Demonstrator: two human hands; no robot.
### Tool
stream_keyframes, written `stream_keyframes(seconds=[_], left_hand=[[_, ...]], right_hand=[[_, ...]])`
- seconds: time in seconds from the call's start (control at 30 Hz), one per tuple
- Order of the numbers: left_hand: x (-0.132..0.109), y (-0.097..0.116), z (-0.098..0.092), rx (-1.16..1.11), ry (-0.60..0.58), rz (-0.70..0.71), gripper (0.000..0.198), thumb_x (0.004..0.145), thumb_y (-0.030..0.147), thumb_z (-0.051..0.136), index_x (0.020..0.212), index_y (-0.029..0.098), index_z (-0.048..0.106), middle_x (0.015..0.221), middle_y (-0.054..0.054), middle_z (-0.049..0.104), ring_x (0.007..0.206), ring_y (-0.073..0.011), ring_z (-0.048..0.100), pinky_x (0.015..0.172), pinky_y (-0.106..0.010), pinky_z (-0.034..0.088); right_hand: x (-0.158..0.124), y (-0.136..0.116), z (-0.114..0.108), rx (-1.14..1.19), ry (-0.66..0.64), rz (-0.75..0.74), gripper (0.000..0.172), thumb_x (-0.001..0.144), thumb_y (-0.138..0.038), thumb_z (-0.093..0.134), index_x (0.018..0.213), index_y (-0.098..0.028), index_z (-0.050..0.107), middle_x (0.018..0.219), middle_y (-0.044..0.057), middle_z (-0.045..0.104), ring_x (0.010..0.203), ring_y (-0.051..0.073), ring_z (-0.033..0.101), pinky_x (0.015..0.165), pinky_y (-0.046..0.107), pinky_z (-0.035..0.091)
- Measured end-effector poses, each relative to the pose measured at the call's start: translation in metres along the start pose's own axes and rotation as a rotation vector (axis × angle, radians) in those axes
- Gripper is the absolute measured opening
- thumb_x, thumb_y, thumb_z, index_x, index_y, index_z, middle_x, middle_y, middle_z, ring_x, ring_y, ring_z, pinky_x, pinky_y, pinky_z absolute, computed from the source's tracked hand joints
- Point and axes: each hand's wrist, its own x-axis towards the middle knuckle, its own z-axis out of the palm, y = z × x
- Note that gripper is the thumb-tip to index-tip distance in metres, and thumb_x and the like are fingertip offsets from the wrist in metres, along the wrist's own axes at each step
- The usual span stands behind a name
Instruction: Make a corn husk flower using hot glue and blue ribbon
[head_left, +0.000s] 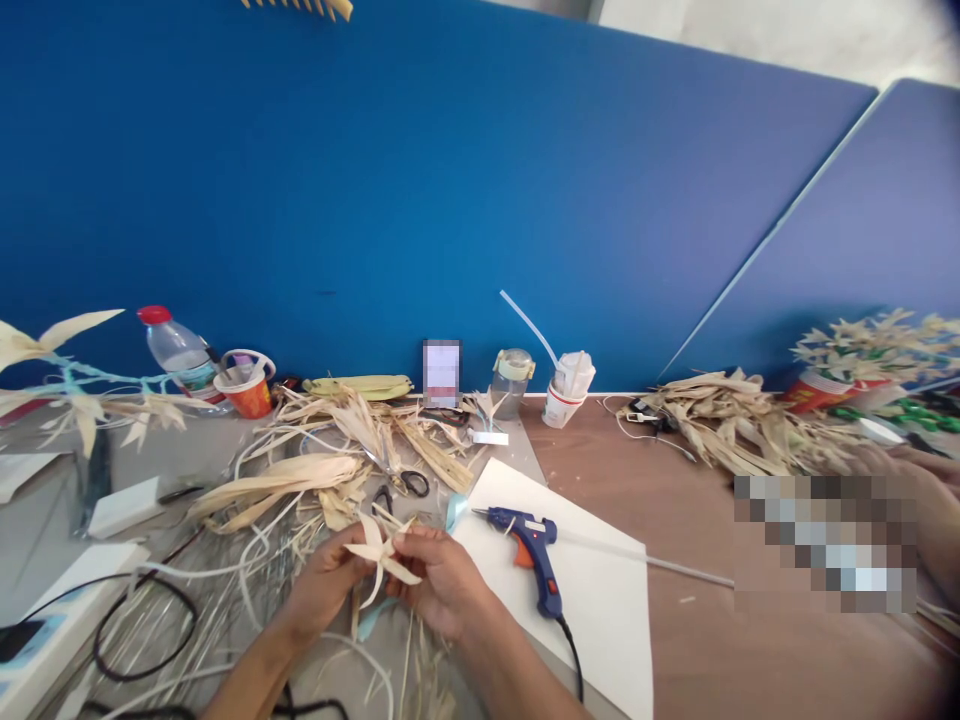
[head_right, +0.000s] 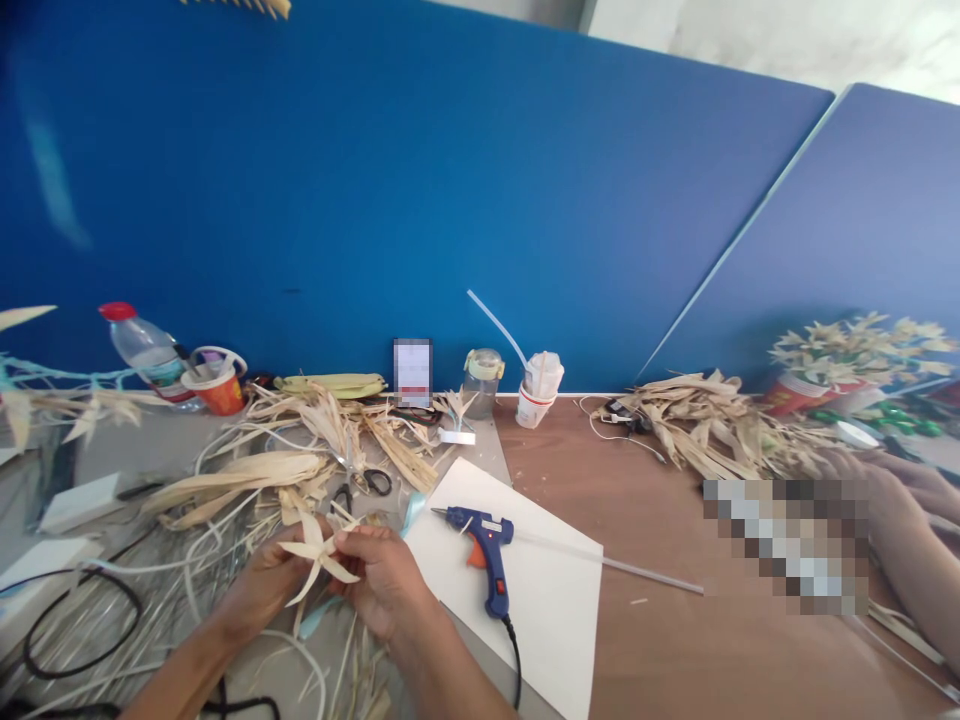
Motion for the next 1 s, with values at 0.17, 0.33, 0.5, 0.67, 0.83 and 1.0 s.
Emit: stream_keyframes(seconds=[0.17, 0.33, 0.5, 0.67, 0.83, 1.0], left_hand=[[-0.001, 0.002, 0.001, -0.007, 0.0, -0.015, 0.025, 0.066, 0.042, 0.075, 0.072, 0.018, 0.07, 0.066, -0.002, 0.061, 0.063, -0.0167, 0.054, 0.059, -0.028, 0.045], [-0.002, 0.005, 0.003, 0.003, -0.106, 0.011, 0.028, 0.067, 0.045, 0.073, 0.067, 0.017, 0.069, 0.065, -0.003, 0.061, 0.061, -0.0175, 0.055, 0.058, -0.029, 0.045], [-0.001, 0.002, 0.003, 0.034, -0.119, -0.01, 0.025, 0.071, 0.043, 0.07, 0.072, 0.017, 0.07, 0.067, -0.004, 0.064, 0.063, -0.0183, 0.056, 0.06, -0.03, 0.046], [-0.002, -0.016, -0.008, 0.057, -0.033, -0.012, 0.018, 0.074, 0.037, 0.069, 0.077, 0.019, 0.071, 0.071, -0.004, 0.066, 0.07, -0.02, 0.059, 0.068, -0.032, 0.048], [-0.001, -0.02, -0.012, 0.062, 0.056, -0.005, 0.019, 0.068, 0.036, 0.074, 0.075, 0.019, 0.073, 0.073, -0.005, 0.069, 0.071, -0.0213, 0.06, 0.067, -0.033, 0.05], [0.001, -0.007, -0.007, -0.036, 0.183, -0.022, 0.02, 0.062, 0.032, 0.078, 0.07, 0.016, 0.07, 0.066, -0.003, 0.066, 0.062, -0.0177, 0.058, 0.059, -0.029, 0.048]], right_hand=[[0.0, 0.0, -0.001, 0.009, -0.01, -0.01, 0.024, 0.056, -0.028, 0.078, 0.058, -0.011, 0.061, 0.05, 0.001, 0.059, 0.04, 0.008, 0.048, 0.041, 0.021, 0.04], [0.003, 0.001, -0.008, -0.041, -0.024, 0.06, 0.024, 0.058, -0.027, 0.078, 0.06, -0.009, 0.061, 0.047, 0.001, 0.058, 0.037, 0.008, 0.049, 0.04, 0.022, 0.039], [0.003, 0.001, -0.01, -0.047, 0.002, 0.12, 0.023, 0.055, -0.025, 0.077, 0.059, -0.01, 0.06, 0.044, 0.0, 0.057, 0.035, 0.009, 0.047, 0.039, 0.022, 0.037], [-0.001, 0.002, -0.004, -0.03, 0.005, 0.023, 0.025, 0.057, -0.028, 0.078, 0.054, -0.009, 0.062, 0.047, 0.002, 0.057, 0.039, 0.007, 0.046, 0.042, 0.021, 0.034], [-0.002, 0.003, -0.003, 0.0, -0.004, -0.001, 0.025, 0.06, -0.03, 0.077, 0.058, -0.009, 0.064, 0.05, 0.002, 0.059, 0.044, 0.009, 0.047, 0.046, 0.022, 0.037], [-0.006, -0.002, 0.001, 0.08, -0.168, 0.027, 0.044, 0.076, -0.052, 0.062, 0.073, -0.009, 0.069, 0.067, 0.006, 0.065, 0.054, 0.011, 0.052, 0.06, 0.026, 0.044]])
